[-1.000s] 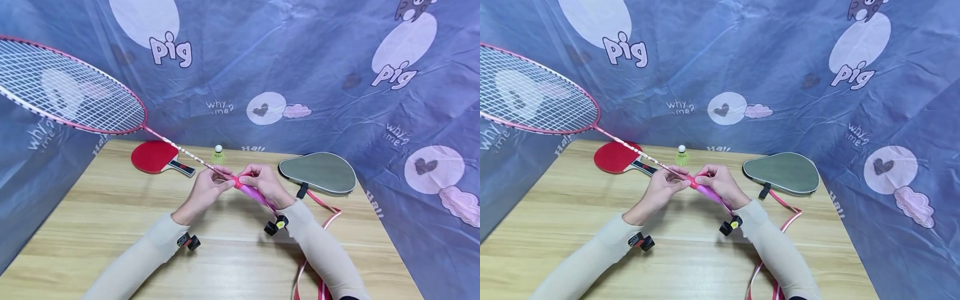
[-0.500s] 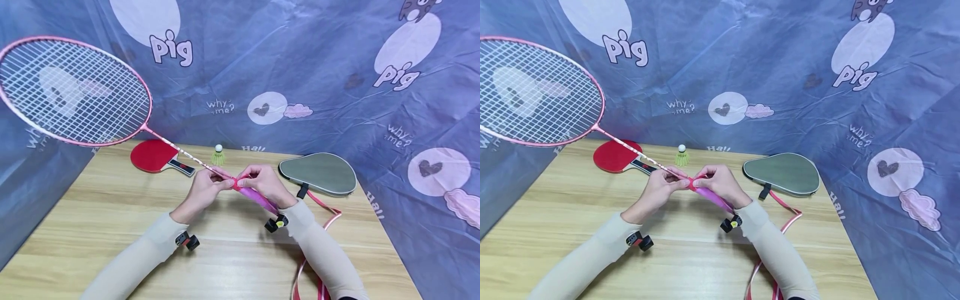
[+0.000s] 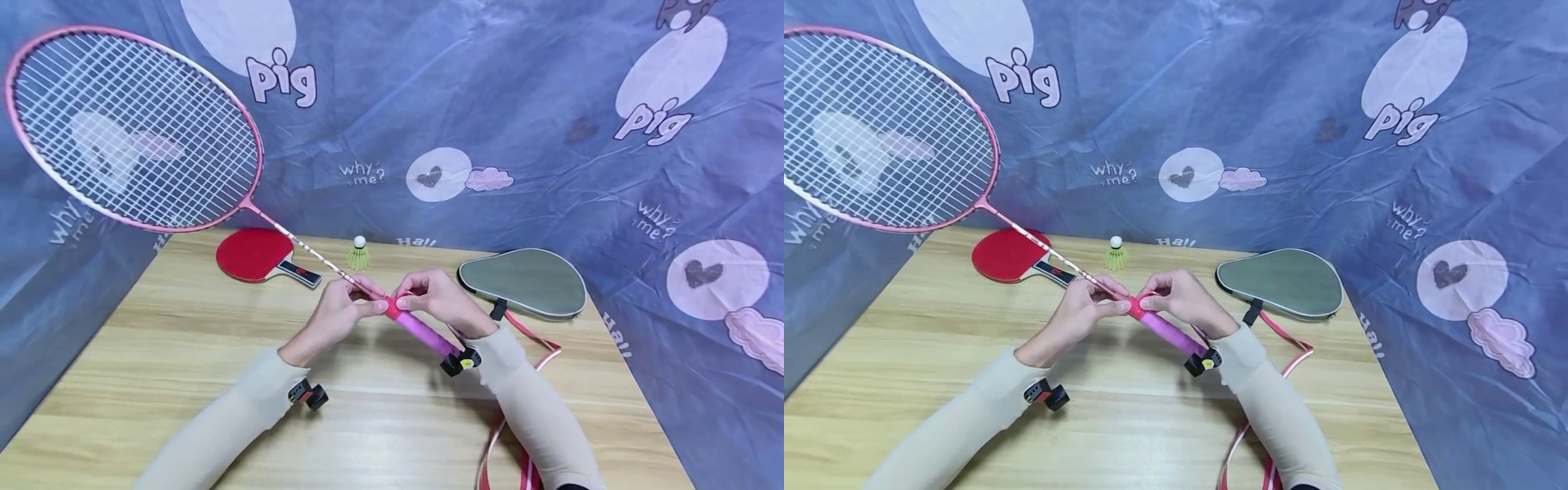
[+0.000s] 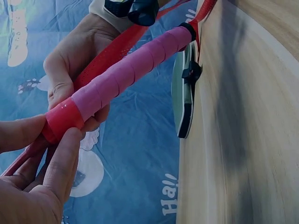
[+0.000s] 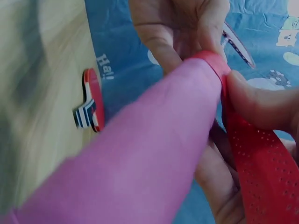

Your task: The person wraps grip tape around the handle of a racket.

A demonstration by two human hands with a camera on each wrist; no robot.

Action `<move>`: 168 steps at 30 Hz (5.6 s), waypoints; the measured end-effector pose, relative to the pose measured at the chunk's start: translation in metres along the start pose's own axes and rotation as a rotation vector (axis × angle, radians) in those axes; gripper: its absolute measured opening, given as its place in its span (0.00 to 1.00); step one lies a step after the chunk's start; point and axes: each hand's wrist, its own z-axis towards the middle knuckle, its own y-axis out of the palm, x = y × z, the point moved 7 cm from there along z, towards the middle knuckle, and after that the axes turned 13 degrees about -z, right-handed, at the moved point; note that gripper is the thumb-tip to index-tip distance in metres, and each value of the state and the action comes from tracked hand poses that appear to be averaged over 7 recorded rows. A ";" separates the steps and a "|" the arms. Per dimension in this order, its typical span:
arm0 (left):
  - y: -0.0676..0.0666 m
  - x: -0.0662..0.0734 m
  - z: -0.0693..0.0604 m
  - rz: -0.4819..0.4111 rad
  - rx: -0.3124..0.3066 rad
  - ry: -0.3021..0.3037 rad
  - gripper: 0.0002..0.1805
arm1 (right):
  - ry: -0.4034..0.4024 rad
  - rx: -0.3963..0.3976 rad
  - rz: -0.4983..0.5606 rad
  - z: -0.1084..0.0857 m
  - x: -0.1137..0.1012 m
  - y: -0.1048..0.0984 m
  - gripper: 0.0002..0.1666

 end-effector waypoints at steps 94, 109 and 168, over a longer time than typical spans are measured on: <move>-0.003 -0.012 0.005 -0.055 -0.040 0.005 0.13 | -0.079 -0.071 0.145 0.016 0.016 0.008 0.04; 0.002 -0.007 0.006 -0.135 -0.102 0.009 0.16 | -0.039 -0.154 0.330 0.018 0.017 0.015 0.07; 0.006 -0.008 0.001 -0.140 -0.195 0.028 0.19 | -0.101 -0.088 0.306 0.016 0.021 0.018 0.08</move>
